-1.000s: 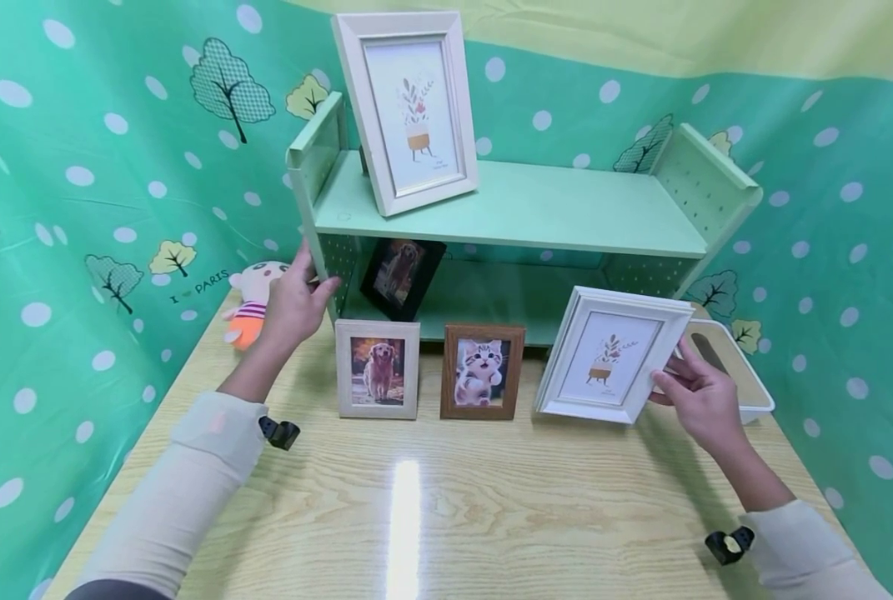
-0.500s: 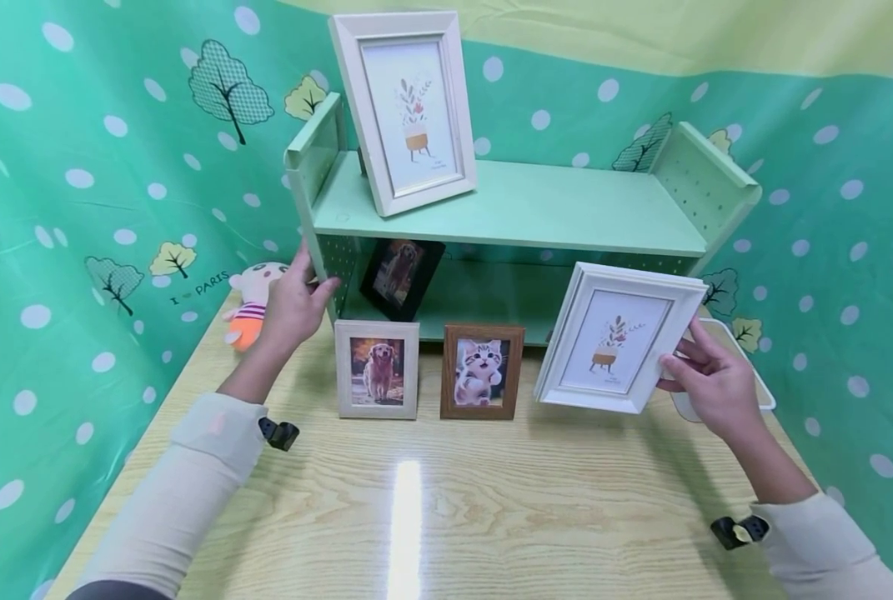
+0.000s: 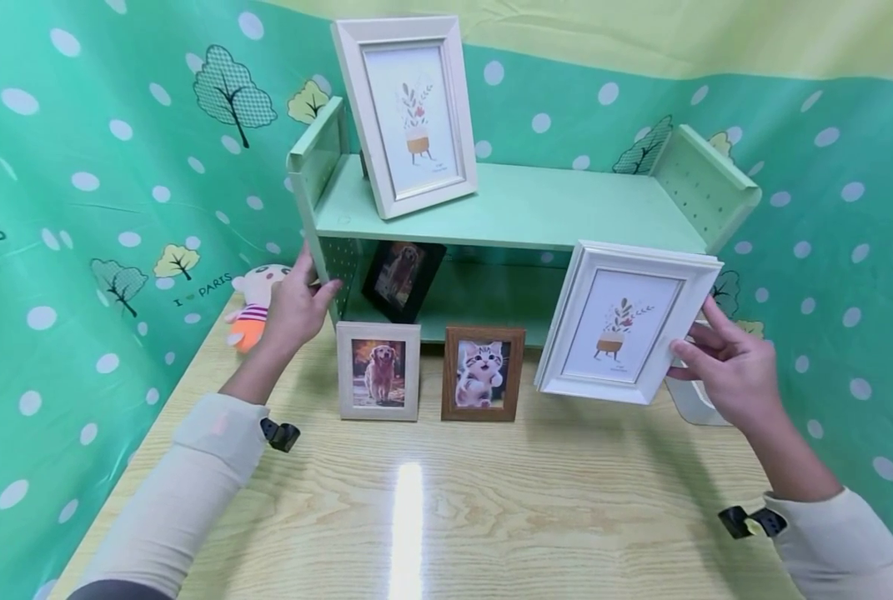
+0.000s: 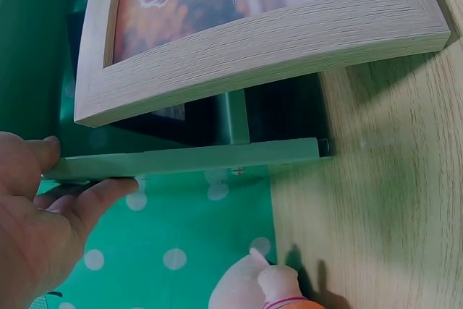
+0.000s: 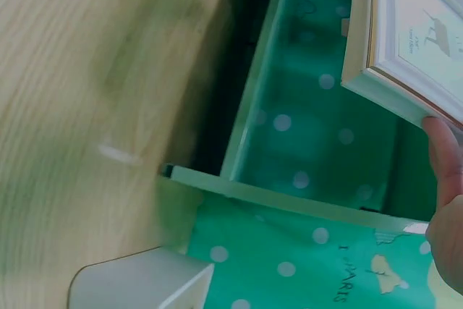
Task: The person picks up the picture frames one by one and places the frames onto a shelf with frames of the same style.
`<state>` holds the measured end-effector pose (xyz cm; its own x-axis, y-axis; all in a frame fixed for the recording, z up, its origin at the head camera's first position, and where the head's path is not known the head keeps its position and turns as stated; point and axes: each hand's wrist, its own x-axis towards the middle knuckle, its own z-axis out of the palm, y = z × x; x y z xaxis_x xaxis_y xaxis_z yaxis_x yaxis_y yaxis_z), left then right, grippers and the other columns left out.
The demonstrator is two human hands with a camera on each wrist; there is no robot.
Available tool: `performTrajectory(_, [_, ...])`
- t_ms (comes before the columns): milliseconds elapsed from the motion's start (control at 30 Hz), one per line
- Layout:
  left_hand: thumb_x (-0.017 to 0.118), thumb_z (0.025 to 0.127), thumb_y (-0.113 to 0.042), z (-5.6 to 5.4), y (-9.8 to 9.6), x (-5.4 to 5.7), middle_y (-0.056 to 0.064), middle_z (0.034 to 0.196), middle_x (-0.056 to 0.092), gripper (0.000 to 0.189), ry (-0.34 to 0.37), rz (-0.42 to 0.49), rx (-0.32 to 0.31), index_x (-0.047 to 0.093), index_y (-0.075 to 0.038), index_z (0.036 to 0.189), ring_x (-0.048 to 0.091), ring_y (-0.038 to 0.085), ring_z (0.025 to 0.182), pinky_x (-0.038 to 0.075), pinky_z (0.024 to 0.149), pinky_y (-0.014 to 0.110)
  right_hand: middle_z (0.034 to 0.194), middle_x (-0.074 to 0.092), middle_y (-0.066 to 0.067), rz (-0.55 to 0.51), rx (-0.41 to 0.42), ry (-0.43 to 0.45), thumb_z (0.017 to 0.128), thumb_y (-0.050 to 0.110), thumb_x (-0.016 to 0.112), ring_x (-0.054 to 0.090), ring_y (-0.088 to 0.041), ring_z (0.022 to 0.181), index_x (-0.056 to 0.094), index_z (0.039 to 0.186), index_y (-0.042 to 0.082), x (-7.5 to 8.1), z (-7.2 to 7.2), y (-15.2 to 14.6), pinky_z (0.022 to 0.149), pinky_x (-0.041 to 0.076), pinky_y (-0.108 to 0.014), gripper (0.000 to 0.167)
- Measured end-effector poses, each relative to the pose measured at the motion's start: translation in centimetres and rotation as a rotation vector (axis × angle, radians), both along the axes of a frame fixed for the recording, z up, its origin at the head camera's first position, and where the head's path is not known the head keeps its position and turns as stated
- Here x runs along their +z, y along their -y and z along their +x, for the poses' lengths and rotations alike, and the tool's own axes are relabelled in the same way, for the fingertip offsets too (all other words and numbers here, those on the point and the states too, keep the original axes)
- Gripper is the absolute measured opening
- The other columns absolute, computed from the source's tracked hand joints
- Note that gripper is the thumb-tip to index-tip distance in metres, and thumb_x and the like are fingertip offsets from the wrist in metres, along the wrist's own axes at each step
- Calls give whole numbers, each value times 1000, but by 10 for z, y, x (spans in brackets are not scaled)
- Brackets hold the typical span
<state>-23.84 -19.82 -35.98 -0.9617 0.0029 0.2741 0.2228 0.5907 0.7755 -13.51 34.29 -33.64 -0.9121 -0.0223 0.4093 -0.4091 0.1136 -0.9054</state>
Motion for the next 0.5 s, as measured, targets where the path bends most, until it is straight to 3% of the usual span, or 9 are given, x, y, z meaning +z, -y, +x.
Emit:
performTrajectory(233, [58, 104, -11, 1, 0, 0, 25, 156, 43, 85, 0, -3, -5, 8, -49, 161, 48, 49, 138, 55, 102, 60, 122, 73, 14, 34, -17, -3, 90, -17, 63, 75, -1, 99, 41, 154, 11, 18, 4, 7, 59, 64, -26, 73])
performTrajectory(500, [58, 104, -11, 1, 0, 1, 25, 156, 44, 85, 0, -6, -2, 8, -50, 161, 49, 50, 137, 55, 101, 60, 122, 75, 7, -24, -5, -52, 89, -20, 63, 76, -6, 98, 44, 153, 9, 46, 2, 17, 58, 63, -29, 73])
